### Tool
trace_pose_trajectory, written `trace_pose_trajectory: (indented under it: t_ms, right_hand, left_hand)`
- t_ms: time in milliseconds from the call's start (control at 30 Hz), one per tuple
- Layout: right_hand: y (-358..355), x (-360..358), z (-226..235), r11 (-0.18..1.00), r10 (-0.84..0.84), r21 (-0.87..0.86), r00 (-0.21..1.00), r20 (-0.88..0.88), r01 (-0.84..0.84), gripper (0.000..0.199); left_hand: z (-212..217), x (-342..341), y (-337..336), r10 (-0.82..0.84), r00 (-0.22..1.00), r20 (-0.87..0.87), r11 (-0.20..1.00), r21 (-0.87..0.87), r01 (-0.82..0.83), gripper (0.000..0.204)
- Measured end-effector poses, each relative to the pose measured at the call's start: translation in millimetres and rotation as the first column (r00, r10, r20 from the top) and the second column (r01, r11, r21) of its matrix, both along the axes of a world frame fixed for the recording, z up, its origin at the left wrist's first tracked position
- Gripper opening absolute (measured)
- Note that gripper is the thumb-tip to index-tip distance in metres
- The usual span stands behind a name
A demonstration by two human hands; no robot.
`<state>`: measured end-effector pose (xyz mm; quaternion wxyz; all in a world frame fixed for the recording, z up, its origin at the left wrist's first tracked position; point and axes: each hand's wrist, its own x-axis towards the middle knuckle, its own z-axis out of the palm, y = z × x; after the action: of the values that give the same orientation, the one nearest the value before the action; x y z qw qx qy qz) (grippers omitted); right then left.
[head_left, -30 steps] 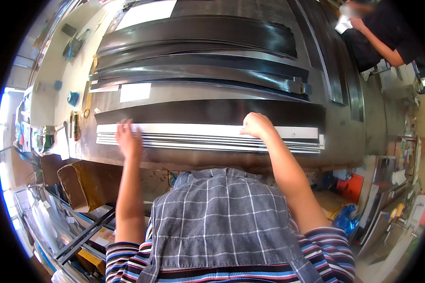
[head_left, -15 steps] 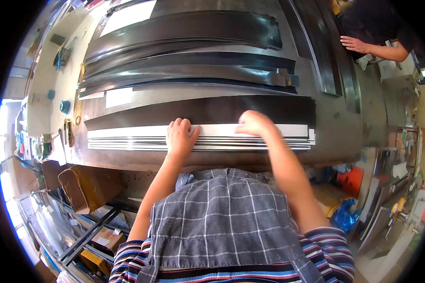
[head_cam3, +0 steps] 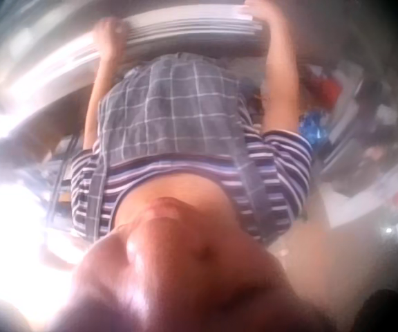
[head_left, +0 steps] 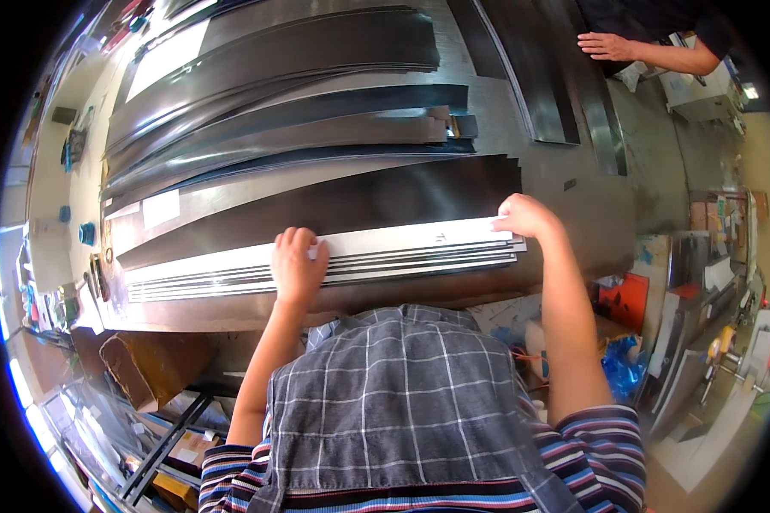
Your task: The person repeatedly picks up long white metal profiles from a table and places them onto a growing stack. The action is performed by hand without tools, and the stack accumulates on the table surface.
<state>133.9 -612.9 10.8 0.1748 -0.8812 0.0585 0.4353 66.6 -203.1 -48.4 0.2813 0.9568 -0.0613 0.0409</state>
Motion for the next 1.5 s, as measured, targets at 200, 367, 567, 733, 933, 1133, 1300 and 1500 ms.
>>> trace_pose_trajectory:
  t_ms: [200,367,567,733,933,1133,1300,1500]
  right_hand:
    - [8,4,4,0.999,-0.03,0.02,1.0,0.002,0.029,0.034]
    - [-8,5,0,0.998,-0.041,0.045,0.998,0.043,0.039,0.033]
    - [3,-6,14,0.994,0.045,-0.109,0.98,0.193,-0.024,0.043]
    - [-24,-14,39,0.96,-0.044,-0.264,0.982,0.186,0.093,0.052]
    - [0,-52,28,0.98,-0.125,0.004,0.599,0.791,0.2,0.02]
    - [68,-106,3,0.876,0.285,0.086,0.652,0.702,-0.474,0.073]
    - [14,-124,13,0.976,0.217,-0.149,0.662,0.717,-0.158,0.069]
    - [7,-85,24,0.987,-0.158,0.14,0.436,0.886,0.073,0.044]
  left_hand:
    - [11,14,-78,-0.156,0.982,-0.103,0.985,-0.091,0.147,0.026]
    - [22,19,-100,-0.118,0.977,-0.178,0.993,-0.004,0.119,0.033]
    - [26,20,-106,-0.113,0.978,-0.177,0.993,0.018,0.118,0.039]
    - [33,17,-113,-0.109,0.971,-0.214,0.992,0.046,0.122,0.04]
    - [31,6,-109,-0.13,0.984,-0.122,0.992,-0.007,0.13,0.037]
    - [26,5,-101,-0.136,0.979,-0.153,0.991,-0.013,0.135,0.036]
    - [35,2,-91,-0.166,0.98,-0.108,0.986,-0.039,0.162,0.031]
    - [32,-8,-57,-0.161,0.986,0.044,0.969,-0.181,0.167,0.022]
